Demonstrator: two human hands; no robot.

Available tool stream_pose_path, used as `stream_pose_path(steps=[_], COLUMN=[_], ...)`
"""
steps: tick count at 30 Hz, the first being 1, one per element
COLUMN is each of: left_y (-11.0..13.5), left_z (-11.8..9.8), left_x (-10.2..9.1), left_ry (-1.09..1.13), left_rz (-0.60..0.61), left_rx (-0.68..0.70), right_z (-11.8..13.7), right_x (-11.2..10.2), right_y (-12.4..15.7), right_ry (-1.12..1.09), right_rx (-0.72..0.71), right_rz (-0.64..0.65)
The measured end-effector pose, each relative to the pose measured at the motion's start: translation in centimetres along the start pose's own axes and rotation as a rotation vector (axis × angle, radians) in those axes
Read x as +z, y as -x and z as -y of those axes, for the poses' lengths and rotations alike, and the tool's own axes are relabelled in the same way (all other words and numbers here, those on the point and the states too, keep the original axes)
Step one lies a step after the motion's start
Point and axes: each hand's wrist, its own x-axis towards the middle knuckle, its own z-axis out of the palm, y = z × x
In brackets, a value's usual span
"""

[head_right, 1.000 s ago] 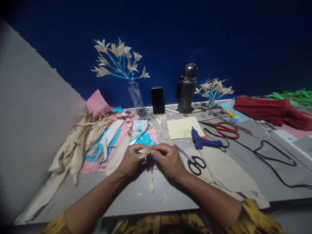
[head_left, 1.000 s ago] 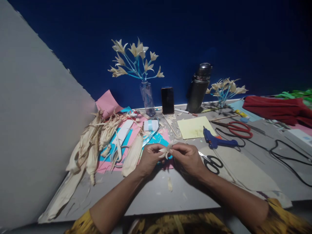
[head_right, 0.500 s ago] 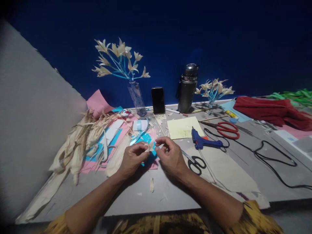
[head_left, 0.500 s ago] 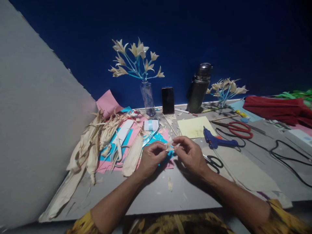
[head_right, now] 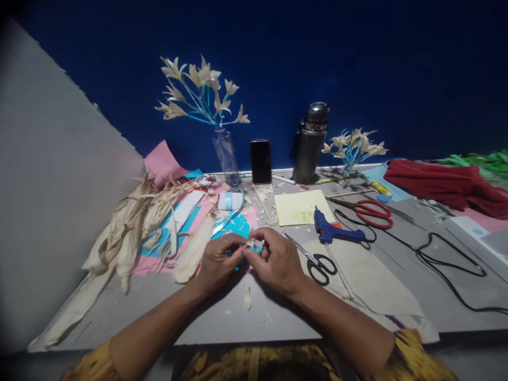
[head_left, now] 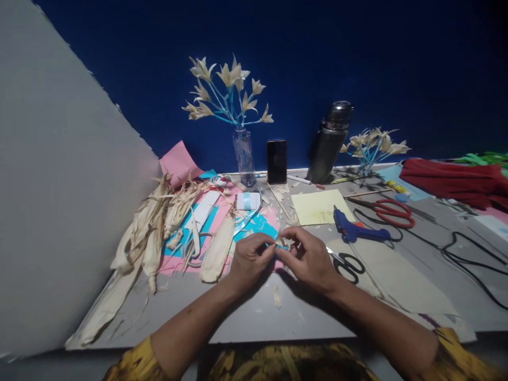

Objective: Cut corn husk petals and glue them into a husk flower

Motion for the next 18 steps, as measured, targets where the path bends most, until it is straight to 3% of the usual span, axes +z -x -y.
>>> stream_pose_path(steps=[4, 11, 18], left_y=[0.0, -0.3, -0.2], left_z=[-0.3, -1.5, -1.7], left_x=[0.1, 0.0, 0.0], left_ry=[0.069, 0.437, 0.414], left_rz=[0.039, 0.128, 0.157], left_rx=[-0.088, -0.486, -0.464], right_z=[-0.2, 0.1, -0.2], right_x=[0.3, 0.1, 0.1], right_y=[0.1, -0.1, -0.1], right_ry=[-0.015, -0.008, 0.053], right_rx=[-0.001, 0.06, 0.087], right_rz=[-0.026, -0.053, -0.029])
